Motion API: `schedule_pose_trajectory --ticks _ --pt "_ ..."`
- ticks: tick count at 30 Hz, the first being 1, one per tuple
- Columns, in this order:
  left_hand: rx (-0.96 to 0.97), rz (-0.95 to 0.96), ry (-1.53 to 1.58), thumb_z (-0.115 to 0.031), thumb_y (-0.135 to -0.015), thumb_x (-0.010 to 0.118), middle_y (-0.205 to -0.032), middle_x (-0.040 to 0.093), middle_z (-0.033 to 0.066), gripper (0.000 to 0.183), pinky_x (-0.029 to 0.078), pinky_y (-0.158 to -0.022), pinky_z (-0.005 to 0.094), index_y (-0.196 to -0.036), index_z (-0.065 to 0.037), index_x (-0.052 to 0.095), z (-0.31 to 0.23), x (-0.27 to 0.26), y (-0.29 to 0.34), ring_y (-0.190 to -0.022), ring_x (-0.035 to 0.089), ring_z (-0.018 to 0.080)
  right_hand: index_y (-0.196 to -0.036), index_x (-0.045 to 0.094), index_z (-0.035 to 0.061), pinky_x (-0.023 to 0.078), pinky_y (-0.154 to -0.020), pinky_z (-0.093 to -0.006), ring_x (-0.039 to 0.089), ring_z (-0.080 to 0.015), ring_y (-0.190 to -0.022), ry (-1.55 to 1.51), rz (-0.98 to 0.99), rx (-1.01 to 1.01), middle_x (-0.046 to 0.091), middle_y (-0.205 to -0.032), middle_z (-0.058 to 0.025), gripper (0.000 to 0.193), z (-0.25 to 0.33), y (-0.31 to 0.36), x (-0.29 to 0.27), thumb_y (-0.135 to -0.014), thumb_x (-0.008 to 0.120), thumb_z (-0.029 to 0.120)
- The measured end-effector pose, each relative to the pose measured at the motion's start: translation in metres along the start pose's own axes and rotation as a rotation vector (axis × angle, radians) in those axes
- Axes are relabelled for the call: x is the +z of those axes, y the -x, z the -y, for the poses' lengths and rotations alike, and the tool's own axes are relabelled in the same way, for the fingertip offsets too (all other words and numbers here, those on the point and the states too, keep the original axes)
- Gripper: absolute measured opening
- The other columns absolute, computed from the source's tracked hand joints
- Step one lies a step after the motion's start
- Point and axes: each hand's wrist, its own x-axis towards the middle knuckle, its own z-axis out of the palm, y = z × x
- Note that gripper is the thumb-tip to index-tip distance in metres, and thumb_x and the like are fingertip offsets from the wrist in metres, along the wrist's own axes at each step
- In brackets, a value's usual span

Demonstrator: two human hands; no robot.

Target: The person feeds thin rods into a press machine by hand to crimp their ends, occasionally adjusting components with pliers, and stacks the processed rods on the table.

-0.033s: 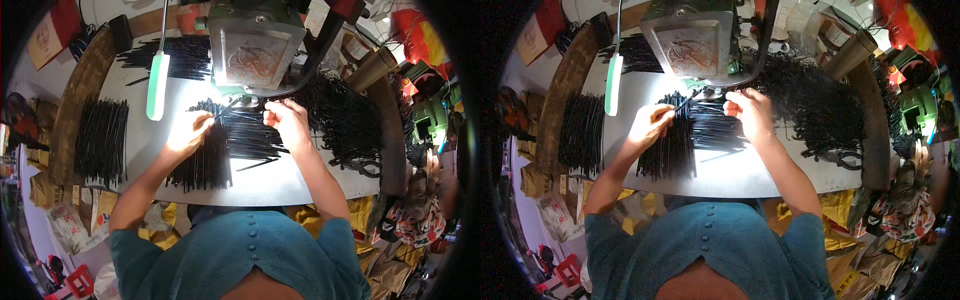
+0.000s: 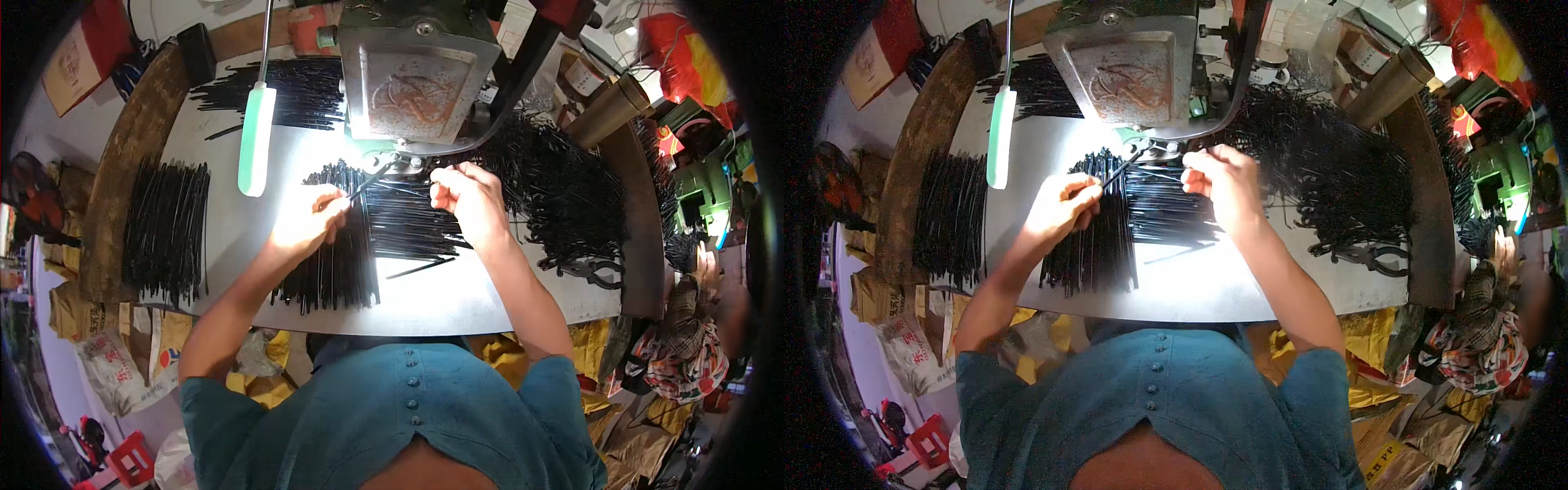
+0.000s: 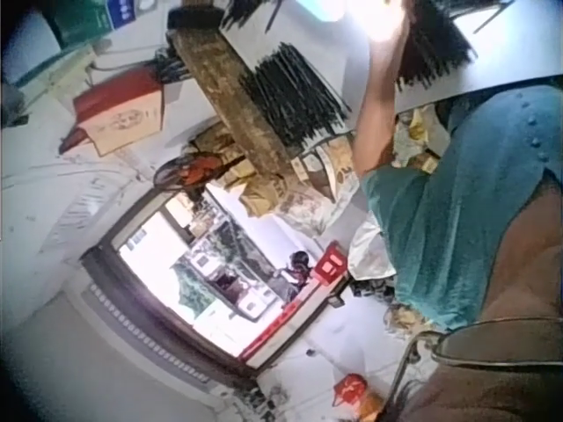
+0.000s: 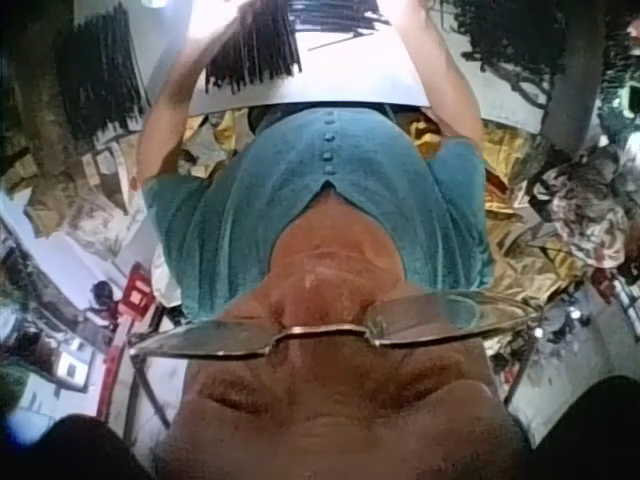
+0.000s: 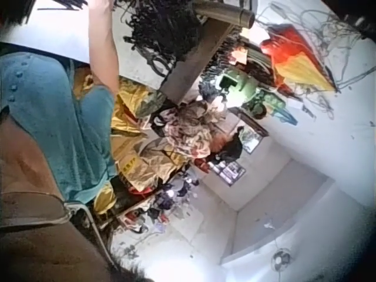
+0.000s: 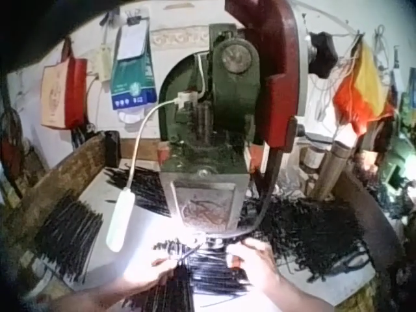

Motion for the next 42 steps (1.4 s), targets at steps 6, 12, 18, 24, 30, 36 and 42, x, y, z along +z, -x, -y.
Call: schedule_pose_trajectory --ticks 6,12,18,24,30,36,42 --pt "-0.097 0.159 0.490 -0.014 -0.083 0.050 -0.063 0.053 0.0052 0.012 0.042 -0.041 0.0225 -0.075 -0.005 0.048 -0.002 0.042 0.023 -0.046 0.050 0.0107 -0.069 0.055 0.0021 0.039 -0.042 -0.0182 0.048 -0.0061 -0.046 0.142 0.335 0.054 0.053 -0.057 -0.0020 0.015 -0.016 0.014 0.024 -0.072 0.064 0.014" --pt "-0.035 0.113 0.444 -0.009 -0.078 0.053 -0.059 0.052 0.0051 0.009 0.038 -0.037 0.0219 -0.071 -0.003 0.051 -0.014 0.040 0.010 -0.042 0.047 0.0106 -0.083 0.055 -0.0002 0.043 -0.047 -0.0208 0.051 -0.0081 -0.053 0.012 0.424 0.073 0.054 -0.066 -0.0035 0.015 -0.007 -0.004 0.026 -0.077 0.058 0.013" --pt "-0.056 0.362 0.576 -0.016 -0.081 0.053 -0.058 0.052 0.0051 0.020 0.030 -0.030 0.0187 -0.086 0.003 0.052 -0.012 0.014 -0.001 -0.035 0.038 0.0082 -0.087 0.052 -0.0057 0.051 -0.056 -0.0248 0.058 -0.0166 -0.065 -0.059 0.435 0.077 0.056 -0.076 -0.0115 0.020 -0.001 -0.004 0.021 -0.081 0.053 0.013" --pt "-0.031 0.347 0.509 -0.017 -0.080 0.054 -0.063 0.055 0.0094 0.023 0.031 -0.030 0.0187 -0.087 0.005 0.053 -0.003 0.010 -0.006 -0.038 0.043 0.0092 -0.089 0.051 -0.0076 0.051 -0.059 -0.0263 0.059 -0.0194 -0.069 -0.090 0.454 0.087 0.056 -0.079 -0.0143 0.021 -0.004 0.001 0.018 -0.082 0.052 0.012" --pt "-0.010 0.366 0.463 -0.017 -0.079 0.055 -0.064 0.056 0.0095 0.025 0.032 -0.032 0.0177 -0.089 0.006 0.054 -0.007 0.007 -0.002 -0.040 0.043 0.0088 -0.090 0.051 -0.0087 0.051 -0.061 -0.0280 0.060 -0.0208 -0.069 -0.073 0.440 0.060 0.056 -0.079 -0.0145 0.021 -0.005 0.004 0.024 -0.082 0.051 0.011" --pt "-0.001 0.249 0.245 -0.017 -0.081 0.053 -0.054 0.050 0.0021 0.017 0.029 -0.032 0.0168 -0.081 0.000 0.055 -0.009 0.011 0.001 -0.037 0.038 0.0057 -0.092 0.052 -0.0094 0.051 -0.062 -0.0280 0.060 -0.0215 -0.069 -0.074 0.428 -0.054 0.057 -0.080 -0.0167 0.022 -0.005 0.011 0.022 -0.083 0.050 0.011" --pt "0.074 0.125 0.224 -0.015 -0.081 0.052 -0.054 0.050 0.0010 0.013 0.024 -0.031 0.0165 -0.078 -0.002 0.054 0.001 -0.007 0.015 -0.036 0.038 0.0043 -0.085 0.056 -0.0043 0.044 -0.042 -0.0247 0.058 -0.0155 -0.052 0.668 0.168 -0.269 0.059 -0.066 -0.0128 0.020 0.015 0.045 0.004 -0.079 0.052 0.014"
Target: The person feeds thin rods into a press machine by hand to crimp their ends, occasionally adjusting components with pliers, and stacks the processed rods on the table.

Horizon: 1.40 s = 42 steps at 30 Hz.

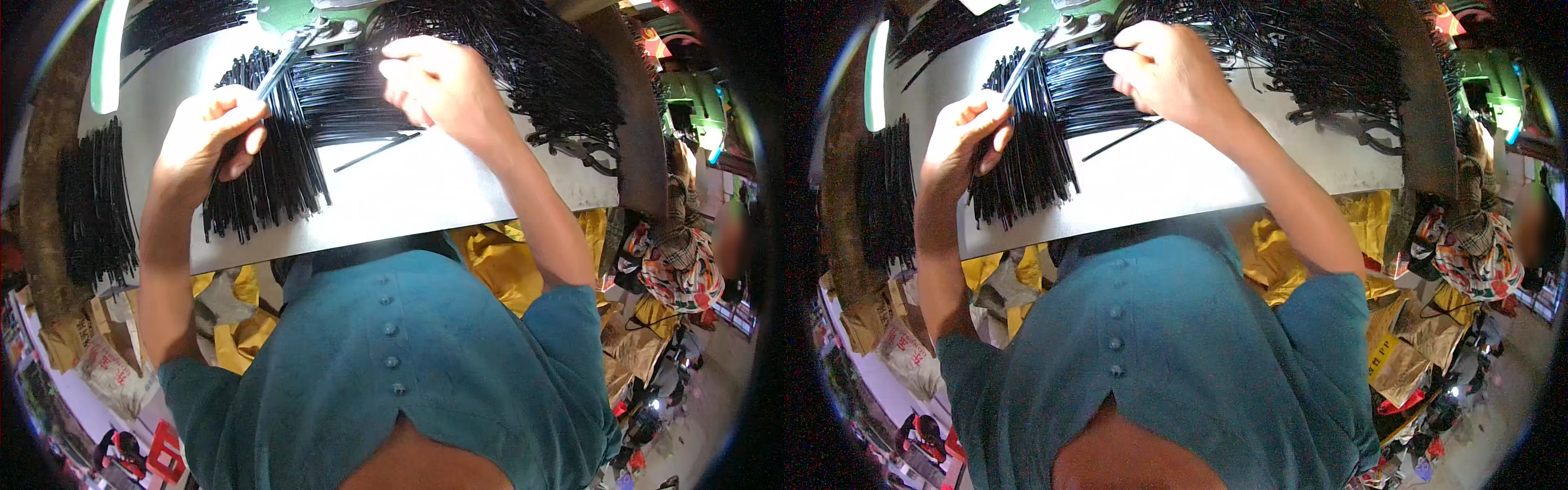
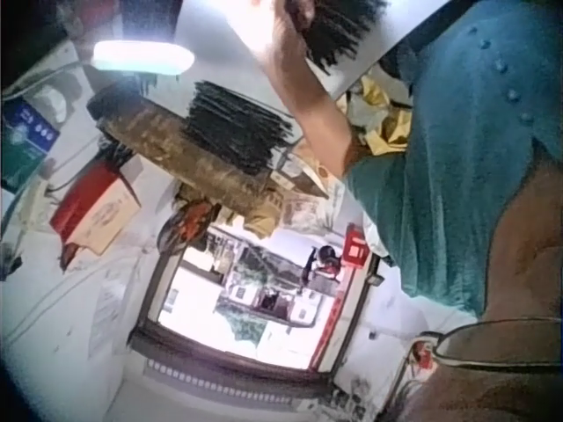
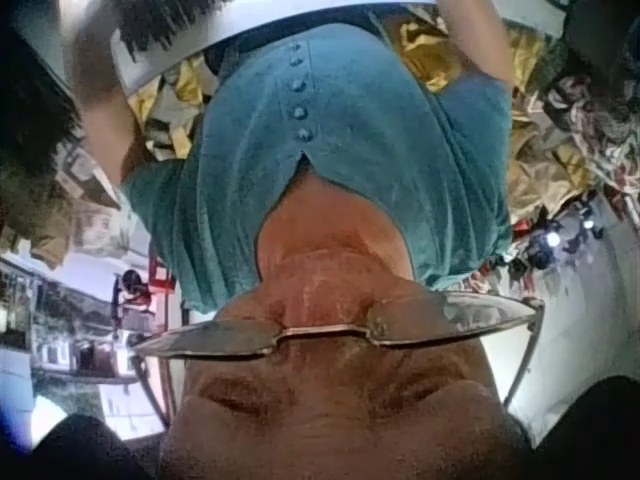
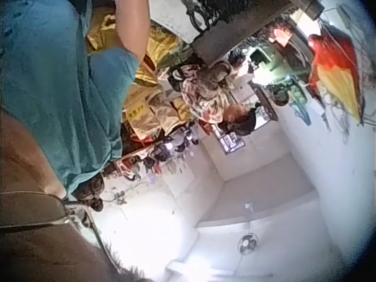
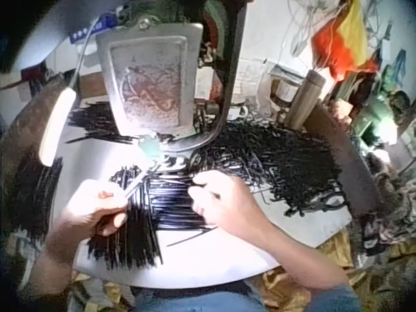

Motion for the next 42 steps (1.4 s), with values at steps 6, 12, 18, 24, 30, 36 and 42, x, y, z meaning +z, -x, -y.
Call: schedule_pose_trajectory --ticks 6,12,18,24,30,36,42 --pt "0.021 -0.031 -0.009 -0.014 -0.084 0.049 -0.054 0.047 0.0006 0.014 0.025 -0.032 0.0162 -0.078 -0.002 0.051 0.015 -0.011 0.017 -0.036 0.035 0.0027 -0.119 0.040 -0.0015 0.042 -0.049 -0.0326 0.052 -0.0187 -0.049 1.361 0.396 -0.128 0.047 -0.055 -0.0022 0.050 0.011 0.098 0.034 -0.071 0.049 0.011" --pt "0.037 -0.056 -0.036 -0.011 -0.082 0.052 -0.052 0.049 0.0004 0.013 0.025 -0.030 0.0163 -0.072 -0.003 0.051 0.013 0.000 0.037 -0.035 0.038 0.0035 -0.117 0.043 0.0014 0.031 -0.064 -0.0300 0.043 -0.0187 -0.067 1.592 0.160 -0.437 0.048 -0.070 -0.0071 0.044 0.001 0.113 0.070 -0.074 0.047 0.010" --pt "0.042 -0.036 -0.032 -0.010 -0.081 0.052 -0.050 0.048 0.0004 0.016 0.025 -0.029 0.0162 -0.067 -0.004 0.050 0.016 0.003 0.043 -0.034 0.038 0.0030 -0.118 0.037 -0.0098 0.039 -0.047 -0.0251 0.050 -0.0127 -0.052 1.535 0.449 0.015 0.051 -0.056 -0.0042 0.057 0.009 0.128 0.084 -0.067 0.053 0.010" --pt "0.074 0.008 -0.007 -0.009 -0.081 0.052 -0.050 0.048 0.0006 0.016 0.023 -0.029 0.0168 -0.066 -0.004 0.049 0.016 0.006 0.044 -0.033 0.036 0.0033 -0.116 0.032 -0.0177 0.044 -0.044 -0.0243 0.057 -0.0149 -0.052 1.471 0.470 0.070 0.057 -0.057 -0.0098 0.068 0.007 0.116 0.081 -0.058 0.058 0.006" --pt "0.098 0.032 -0.017 -0.011 -0.081 0.052 -0.050 0.048 0.0010 0.015 0.023 -0.030 0.0172 -0.068 -0.003 0.050 0.012 0.009 0.043 -0.033 0.036 0.0036 -0.111 0.033 -0.0227 0.046 -0.047 -0.0271 0.060 -0.0192 -0.055 1.501 0.447 0.218 0.059 -0.065 -0.0165 0.066 -0.022 0.117 0.055 -0.057 0.060 0.006" --pt "0.117 0.023 -0.037 -0.010 -0.080 0.051 -0.049 0.046 0.0009 0.014 0.023 -0.031 0.0181 -0.069 -0.001 0.051 0.003 0.016 0.045 -0.034 0.035 0.0043 -0.119 0.019 -0.0206 0.048 -0.052 -0.0315 0.061 -0.0226 -0.059 1.457 0.139 0.598 0.059 -0.065 -0.0186 0.077 -0.029 0.125 0.019 -0.060 0.059 0.006" --pt "0.120 -0.005 -0.159 -0.012 -0.079 0.050 -0.046 0.042 0.0002 0.018 0.022 -0.032 0.0197 -0.063 -0.004 0.047 0.001 0.017 0.047 -0.033 0.032 0.0053 -0.095 0.054 -0.0100 0.048 -0.053 -0.0325 0.061 -0.0231 -0.063 1.653 0.085 0.576 0.059 -0.067 -0.0179 0.040 -0.056 0.162 -0.041 -0.058 0.060 0.005"
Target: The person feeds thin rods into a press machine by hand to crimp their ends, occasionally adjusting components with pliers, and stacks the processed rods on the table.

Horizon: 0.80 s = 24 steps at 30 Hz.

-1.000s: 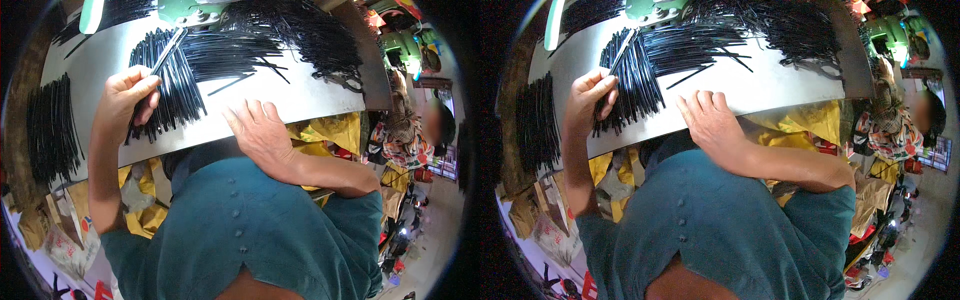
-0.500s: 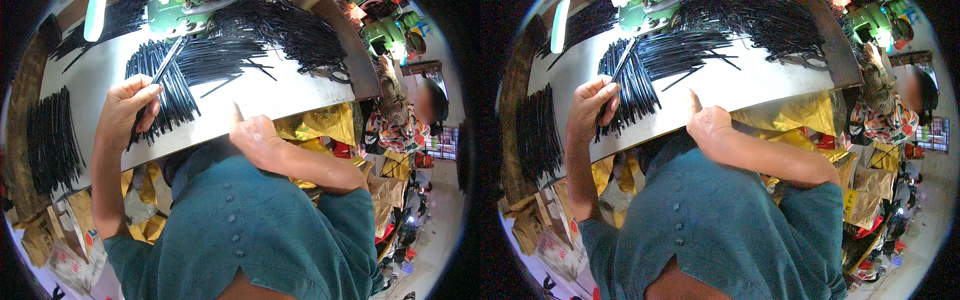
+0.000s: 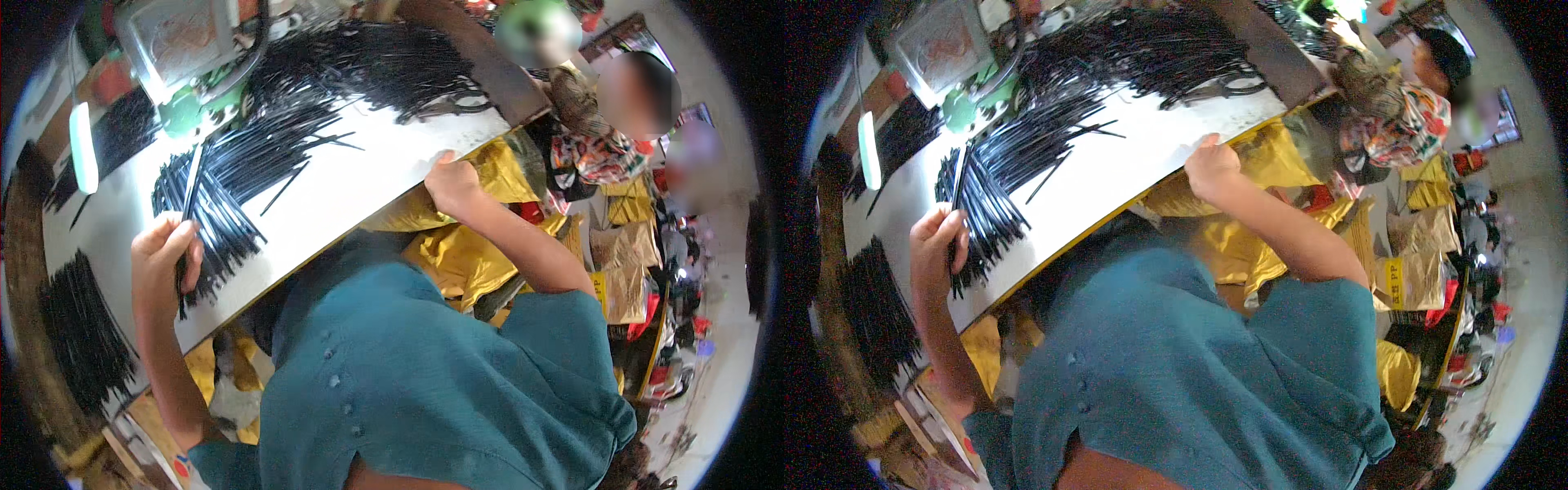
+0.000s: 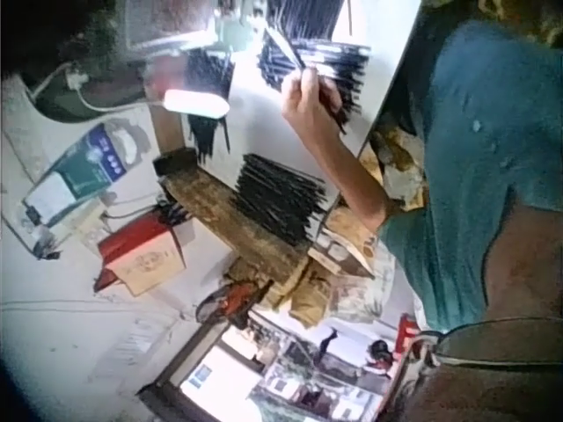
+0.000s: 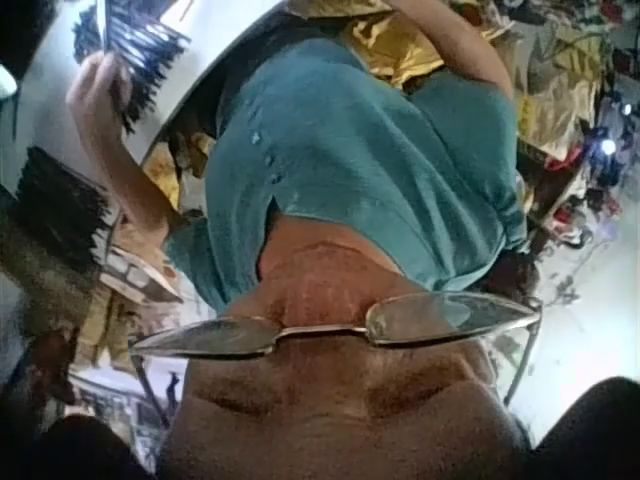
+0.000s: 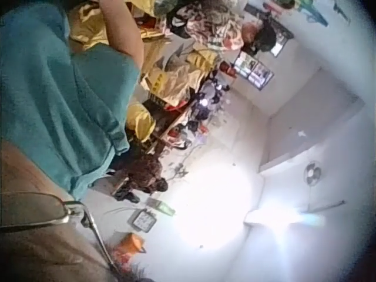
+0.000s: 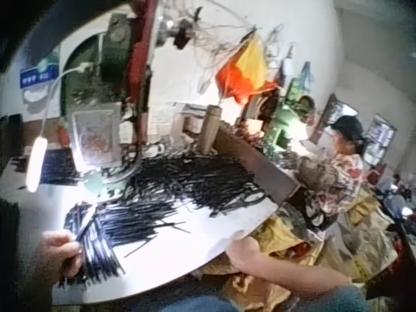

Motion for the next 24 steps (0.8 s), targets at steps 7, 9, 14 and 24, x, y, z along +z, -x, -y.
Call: schedule_pose_trajectory --ticks 7,9,14,24 --pt "0.034 0.013 0.037 -0.009 -0.080 0.047 -0.047 0.041 -0.0004 0.013 0.020 -0.030 0.0186 -0.067 -0.005 0.045 -0.001 0.002 -0.001 -0.032 0.029 0.0050 -0.055 0.057 0.0054 0.043 -0.043 -0.0357 0.057 -0.0238 -0.056 -0.238 0.154 -0.264 0.057 -0.059 -0.0090 0.005 -0.032 0.044 0.080 -0.058 0.058 0.009" --pt "0.062 -0.001 0.027 -0.007 -0.081 0.046 -0.047 0.041 -0.0004 0.013 0.020 -0.030 0.0186 -0.068 -0.005 0.045 -0.003 0.009 -0.002 -0.032 0.029 0.0047 -0.061 0.058 0.0011 0.044 -0.045 -0.0376 0.058 -0.0268 -0.057 -0.391 0.248 -0.254 0.058 -0.062 -0.0125 0.008 -0.021 0.036 0.085 -0.061 0.056 0.009" --pt "0.104 0.149 0.028 -0.008 -0.081 0.048 -0.049 0.042 0.0013 0.013 0.024 -0.030 0.0192 -0.069 -0.005 0.044 -0.004 0.018 -0.014 -0.034 0.033 0.0068 -0.063 0.059 -0.0011 0.045 -0.047 -0.0390 0.059 -0.0304 -0.060 -0.526 0.027 -0.135 0.058 -0.064 -0.0169 0.013 -0.008 0.022 0.049 -0.062 0.056 0.012" --pt "0.008 0.190 0.022 -0.006 -0.078 0.051 -0.048 0.043 0.0022 0.012 0.023 -0.028 0.0195 -0.067 -0.005 0.046 -0.021 0.051 -0.027 -0.032 0.034 0.0079 -0.093 0.055 0.0026 0.046 -0.055 -0.0373 0.058 -0.0301 -0.062 -1.049 -0.278 -0.318 0.059 -0.077 -0.0166 0.031 0.014 -0.020 -0.040 -0.075 0.054 0.028"
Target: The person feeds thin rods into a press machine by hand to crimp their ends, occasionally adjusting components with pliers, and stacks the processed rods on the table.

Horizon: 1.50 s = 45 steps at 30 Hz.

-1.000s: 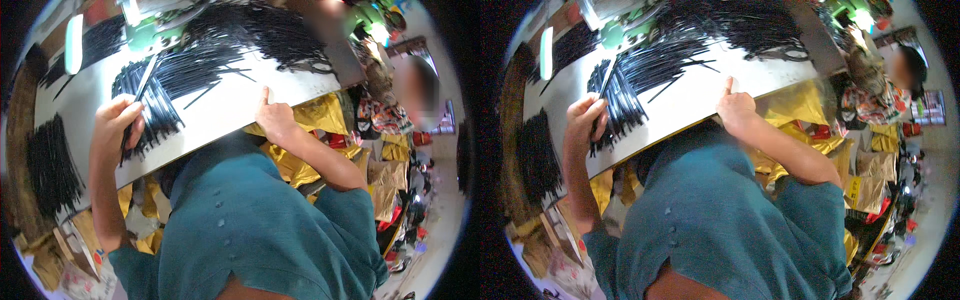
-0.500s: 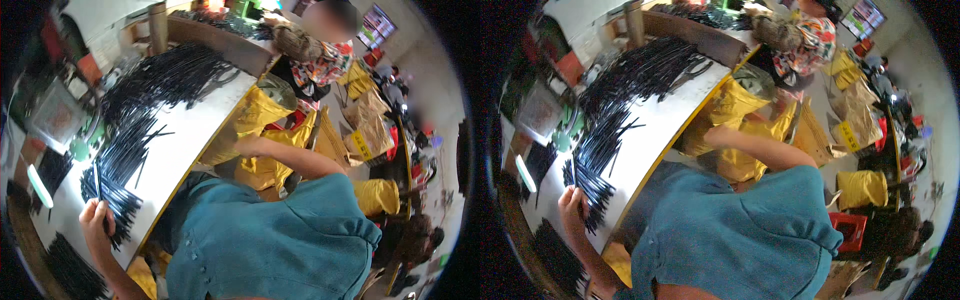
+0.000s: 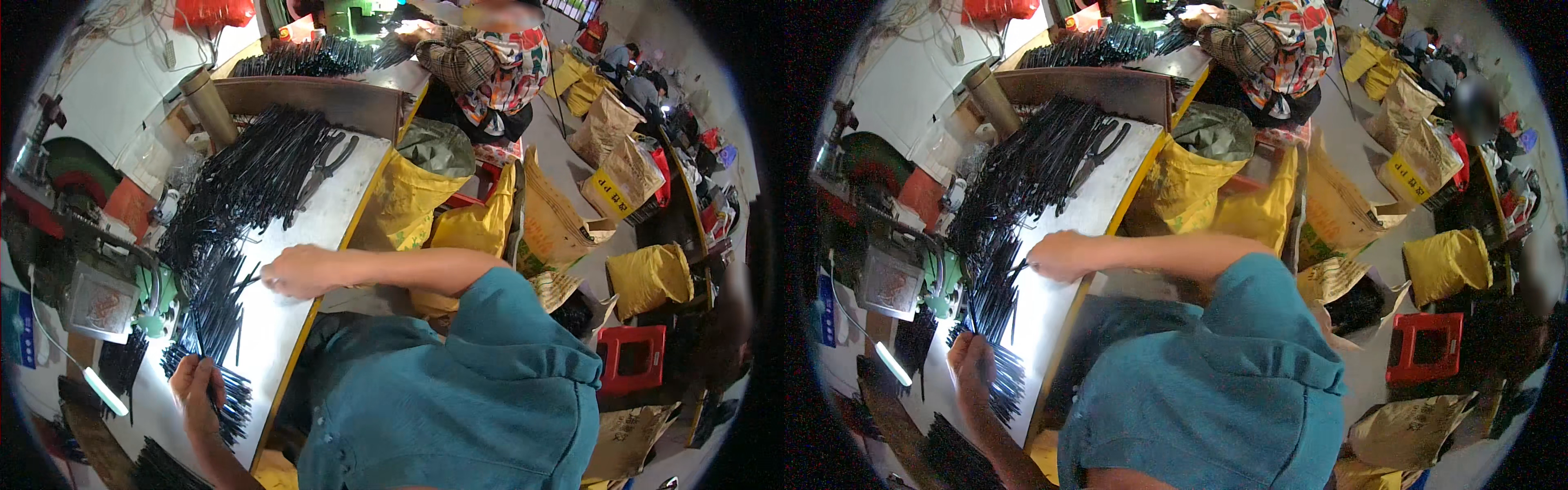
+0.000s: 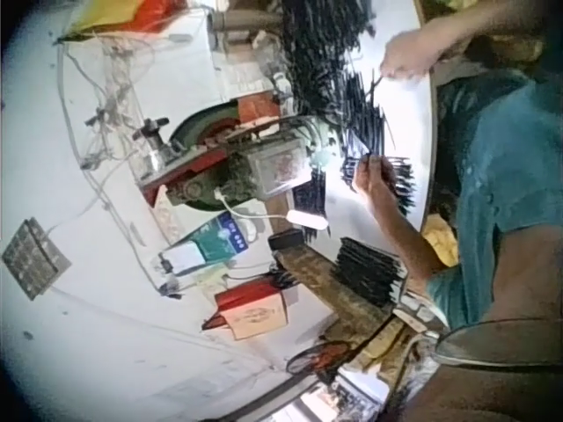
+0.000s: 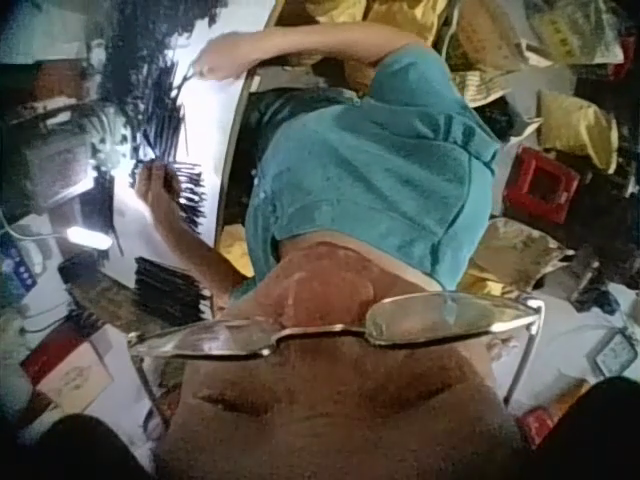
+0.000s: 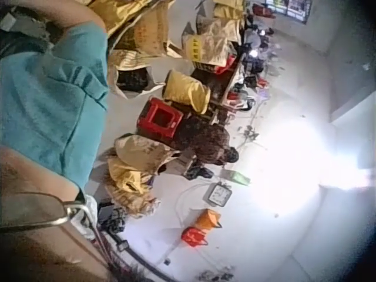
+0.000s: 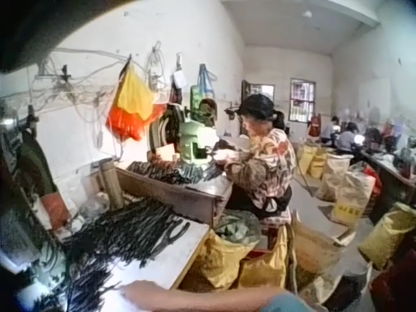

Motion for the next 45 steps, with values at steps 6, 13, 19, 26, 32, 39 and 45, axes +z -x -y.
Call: schedule_pose_trajectory --ticks 6,13,19,26,32,39,45 --pt "0.011 0.023 -0.062 -0.007 -0.078 0.050 -0.049 0.044 0.0017 0.012 0.022 -0.029 0.0198 -0.067 -0.002 0.048 -0.008 0.027 -0.024 -0.033 0.034 0.0066 -0.096 0.051 -0.0028 0.047 -0.052 -0.0257 0.057 -0.0141 -0.058 -1.193 0.038 -0.060 0.058 -0.072 -0.0082 0.033 0.033 -0.049 0.015 -0.075 0.062 0.021" --pt "0.006 -0.130 -0.267 -0.013 -0.078 0.052 -0.056 0.046 0.0017 0.015 0.032 -0.043 0.0227 -0.071 -0.001 0.048 0.004 -0.015 -0.025 -0.048 0.043 0.0100 -0.085 0.059 -0.0015 0.048 -0.050 -0.0212 0.057 -0.0127 -0.058 -1.514 0.179 0.182 0.058 -0.071 -0.0070 0.020 0.055 -0.109 0.044 -0.075 0.062 0.016" --pt "0.335 -0.507 -0.588 -0.021 -0.075 0.060 -0.088 0.056 0.0109 0.035 0.043 -0.066 0.0290 -0.103 -0.004 0.049 0.008 0.002 -0.016 -0.077 0.055 0.0179 -0.092 0.052 -0.0064 0.049 -0.064 -0.0283 0.059 -0.0231 -0.076 -1.565 0.071 0.290 0.057 -0.082 -0.0164 0.022 0.030 -0.150 0.029 -0.080 0.053 0.011" --pt "-0.059 -0.219 0.689 -0.022 -0.080 0.055 -0.074 0.057 0.0059 0.021 0.040 -0.051 0.0202 -0.089 -0.003 0.052 0.053 -0.036 -0.042 -0.060 0.053 0.0121 -0.095 0.050 -0.0076 0.048 -0.074 -0.0264 0.056 -0.0171 -0.082 -1.509 0.154 0.205 0.057 -0.086 -0.0144 0.016 0.040 -0.178 0.047 -0.081 0.045 0.000" --pt "0.006 -0.423 0.961 -0.018 -0.079 0.056 -0.081 0.056 0.0091 0.022 0.043 -0.047 0.0234 -0.093 -0.003 0.049 0.043 -0.041 -0.072 -0.063 0.055 0.0143 -0.091 0.050 -0.0104 0.051 -0.071 -0.0314 0.059 -0.0235 -0.079 -1.417 0.096 0.094 0.057 -0.084 -0.0187 0.020 0.032 -0.185 0.061 -0.082 0.046 0.006" --pt "0.115 -0.455 0.870 -0.012 -0.079 0.056 -0.063 0.055 0.0055 0.010 0.039 -0.041 0.0223 -0.079 -0.003 0.053 0.038 -0.048 -0.091 -0.051 0.053 0.0131 -0.090 0.050 -0.0088 0.049 -0.069 -0.0327 0.058 -0.0241 -0.076 -1.617 0.051 0.245 0.057 -0.084 -0.0188 0.025 0.035 -0.190 0.059 -0.082 0.048 0.015" --pt "0.193 -0.417 0.884 -0.007 -0.078 0.055 -0.062 0.055 0.0078 0.006 0.041 -0.041 0.0228 -0.078 -0.001 0.053 0.053 -0.059 -0.085 -0.048 0.051 0.0135 -0.092 0.050 -0.0092 0.049 -0.072 -0.0357 0.058 -0.0271 -0.078 -1.699 0.079 0.241 0.057 -0.087 -0.0191 0.026 0.037 -0.190 0.070 -0.081 0.049 0.014"
